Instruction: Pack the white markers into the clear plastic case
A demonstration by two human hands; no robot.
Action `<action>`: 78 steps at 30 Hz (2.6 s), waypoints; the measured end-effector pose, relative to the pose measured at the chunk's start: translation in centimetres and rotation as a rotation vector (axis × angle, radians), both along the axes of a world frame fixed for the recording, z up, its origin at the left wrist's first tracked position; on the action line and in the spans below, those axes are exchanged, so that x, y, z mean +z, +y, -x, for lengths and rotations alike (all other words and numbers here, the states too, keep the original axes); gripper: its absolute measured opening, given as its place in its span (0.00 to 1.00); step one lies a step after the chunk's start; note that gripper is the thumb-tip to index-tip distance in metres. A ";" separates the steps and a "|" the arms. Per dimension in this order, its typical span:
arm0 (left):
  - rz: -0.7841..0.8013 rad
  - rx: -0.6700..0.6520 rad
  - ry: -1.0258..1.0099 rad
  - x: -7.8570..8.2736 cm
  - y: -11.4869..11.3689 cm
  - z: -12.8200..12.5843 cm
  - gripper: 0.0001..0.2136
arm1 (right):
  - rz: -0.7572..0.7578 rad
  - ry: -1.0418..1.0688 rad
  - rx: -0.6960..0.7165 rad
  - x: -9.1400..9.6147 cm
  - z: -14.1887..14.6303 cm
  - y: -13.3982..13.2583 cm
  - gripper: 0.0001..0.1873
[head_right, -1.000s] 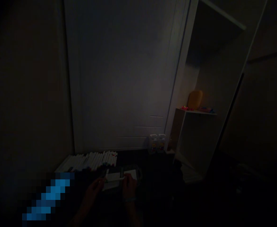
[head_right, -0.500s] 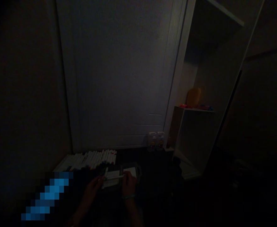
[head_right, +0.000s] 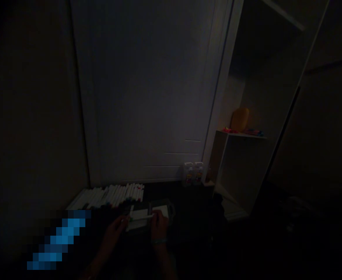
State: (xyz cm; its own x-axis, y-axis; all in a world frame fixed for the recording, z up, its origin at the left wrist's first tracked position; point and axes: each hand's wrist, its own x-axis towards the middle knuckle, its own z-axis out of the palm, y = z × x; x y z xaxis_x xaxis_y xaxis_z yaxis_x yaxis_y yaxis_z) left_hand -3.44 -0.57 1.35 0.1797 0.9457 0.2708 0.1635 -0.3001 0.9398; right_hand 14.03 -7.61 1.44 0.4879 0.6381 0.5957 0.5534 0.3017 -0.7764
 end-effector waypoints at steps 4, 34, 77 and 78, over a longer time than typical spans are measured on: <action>0.021 0.015 0.001 0.3 -0.2 0.0 0.27 | -0.004 -0.002 -0.006 0.2 0.0 -0.1 0.15; 0.021 0.009 -0.013 0.6 -0.5 0.0 0.24 | 0.002 0.023 0.033 0.2 -0.1 0.0 0.18; 0.005 0.012 -0.093 0.3 -0.7 -0.5 0.19 | 0.021 0.023 0.125 -0.6 -0.5 0.3 0.14; 0.001 0.022 -0.097 0.3 -0.7 -0.6 0.19 | 0.018 0.024 0.126 -0.6 -0.5 0.3 0.14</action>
State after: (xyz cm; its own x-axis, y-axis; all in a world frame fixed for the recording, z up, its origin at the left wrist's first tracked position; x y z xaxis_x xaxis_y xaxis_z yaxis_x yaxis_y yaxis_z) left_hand -2.89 -1.25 1.63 0.1322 0.9495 0.2846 0.0780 -0.2962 0.9519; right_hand 14.50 -7.33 0.82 0.4175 0.7056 0.5725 0.4933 0.3531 -0.7950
